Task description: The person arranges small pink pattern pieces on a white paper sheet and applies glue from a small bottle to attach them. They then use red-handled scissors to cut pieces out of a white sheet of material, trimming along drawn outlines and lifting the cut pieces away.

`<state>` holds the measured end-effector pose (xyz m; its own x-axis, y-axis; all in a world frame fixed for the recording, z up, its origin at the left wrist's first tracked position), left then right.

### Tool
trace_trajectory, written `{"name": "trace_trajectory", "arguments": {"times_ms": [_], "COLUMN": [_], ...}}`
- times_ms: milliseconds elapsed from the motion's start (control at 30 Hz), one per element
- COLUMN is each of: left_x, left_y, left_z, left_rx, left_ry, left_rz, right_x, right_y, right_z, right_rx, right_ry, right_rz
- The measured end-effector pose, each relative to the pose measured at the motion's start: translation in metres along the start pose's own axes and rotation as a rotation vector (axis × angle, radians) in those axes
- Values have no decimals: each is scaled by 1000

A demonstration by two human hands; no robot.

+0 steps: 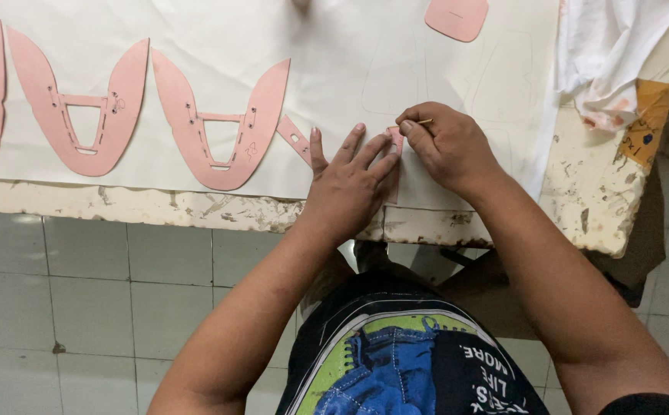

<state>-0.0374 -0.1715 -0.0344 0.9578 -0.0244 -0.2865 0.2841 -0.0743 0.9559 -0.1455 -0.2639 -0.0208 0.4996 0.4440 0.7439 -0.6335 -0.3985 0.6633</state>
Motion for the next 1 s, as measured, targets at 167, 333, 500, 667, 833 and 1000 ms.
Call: {"name": "trace_trajectory", "arguments": {"times_ms": [167, 333, 500, 667, 833, 1000], "left_x": [-1, -1, 2, 3, 3, 4], "left_y": [2, 1, -3, -5, -5, -6], "left_z": [1, 2, 4, 5, 6, 7], "left_rx": [-6, 14, 52, 51, 57, 64], "left_ry": [8, 10, 20, 29, 39, 41], "left_rz": [-16, -32, -52, -58, -72, -93], "right_x": [13, 18, 28, 50, 59, 53], "right_y": [6, 12, 8, -6, -14, -18], "right_z": [-2, -4, -14, -48, -75, -84], "right_rx": [36, 21, 14, 91, 127, 146], "right_ry": [129, 160, 215, 293, 282, 235], "right_rz": [-184, -287, -278, -212, -108, -95]}}
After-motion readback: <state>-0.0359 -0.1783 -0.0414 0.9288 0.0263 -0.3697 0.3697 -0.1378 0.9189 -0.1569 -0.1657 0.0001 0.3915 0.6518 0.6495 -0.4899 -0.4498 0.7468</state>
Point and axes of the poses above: each hand's wrist, its own z-axis towards the middle knuckle, its own y-axis out of the back of the hand, x = y × z, the point moved 10 cm from there along z, towards the middle knuckle, and after that the axes turned 12 degrees about y, right-handed, at the moved point
